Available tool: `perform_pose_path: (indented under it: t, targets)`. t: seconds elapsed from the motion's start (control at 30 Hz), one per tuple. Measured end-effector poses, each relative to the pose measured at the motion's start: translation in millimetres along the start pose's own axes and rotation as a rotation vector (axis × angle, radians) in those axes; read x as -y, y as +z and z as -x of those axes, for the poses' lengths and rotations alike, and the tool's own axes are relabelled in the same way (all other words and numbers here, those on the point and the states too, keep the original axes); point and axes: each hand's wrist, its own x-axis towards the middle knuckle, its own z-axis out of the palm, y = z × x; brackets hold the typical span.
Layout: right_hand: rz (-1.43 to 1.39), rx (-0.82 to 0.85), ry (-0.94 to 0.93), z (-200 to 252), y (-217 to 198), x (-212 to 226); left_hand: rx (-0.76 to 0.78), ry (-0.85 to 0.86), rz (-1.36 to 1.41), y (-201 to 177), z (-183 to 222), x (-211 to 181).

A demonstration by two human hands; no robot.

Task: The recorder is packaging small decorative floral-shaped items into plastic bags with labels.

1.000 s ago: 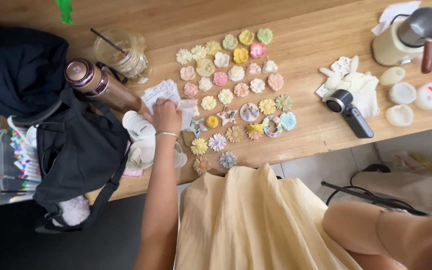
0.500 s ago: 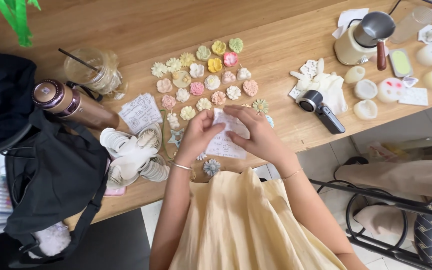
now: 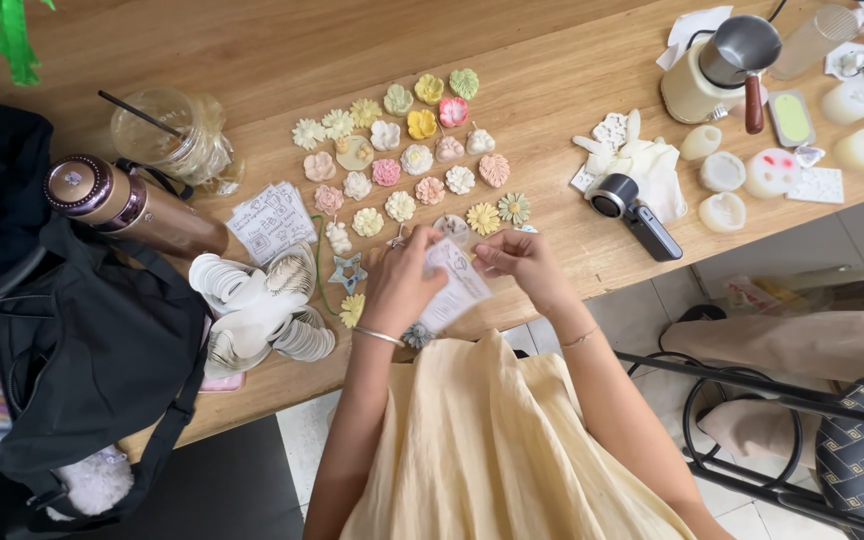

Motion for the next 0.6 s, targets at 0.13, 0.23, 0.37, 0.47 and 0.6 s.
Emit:
perform_pose_path:
  t: [0.13, 0.23, 0.37, 0.47, 0.6]
  targets:
    - [0.129, -0.05, -0.048, 0, 13, -4, -0.23, 0.292, -0.12, 2, -7, -25]
    - [0.107, -0.003, -0.194, 8, 25, 8, -0.132, 0.172, 0.089, 10, -8, -19]
    - [0.693, -0.399, -0.405, 29, 44, 33, -0.044, -0.122, 0.221, 27, -7, -3]
    - [0.862, -0.405, -0.658, 33, 49, 33, -0.09, -0.148, 0.267, 33, -10, -1]
    - [0.723, -0.187, -0.632, 35, 56, 37, -0.098, -0.201, 0.379, 31, -10, -5]
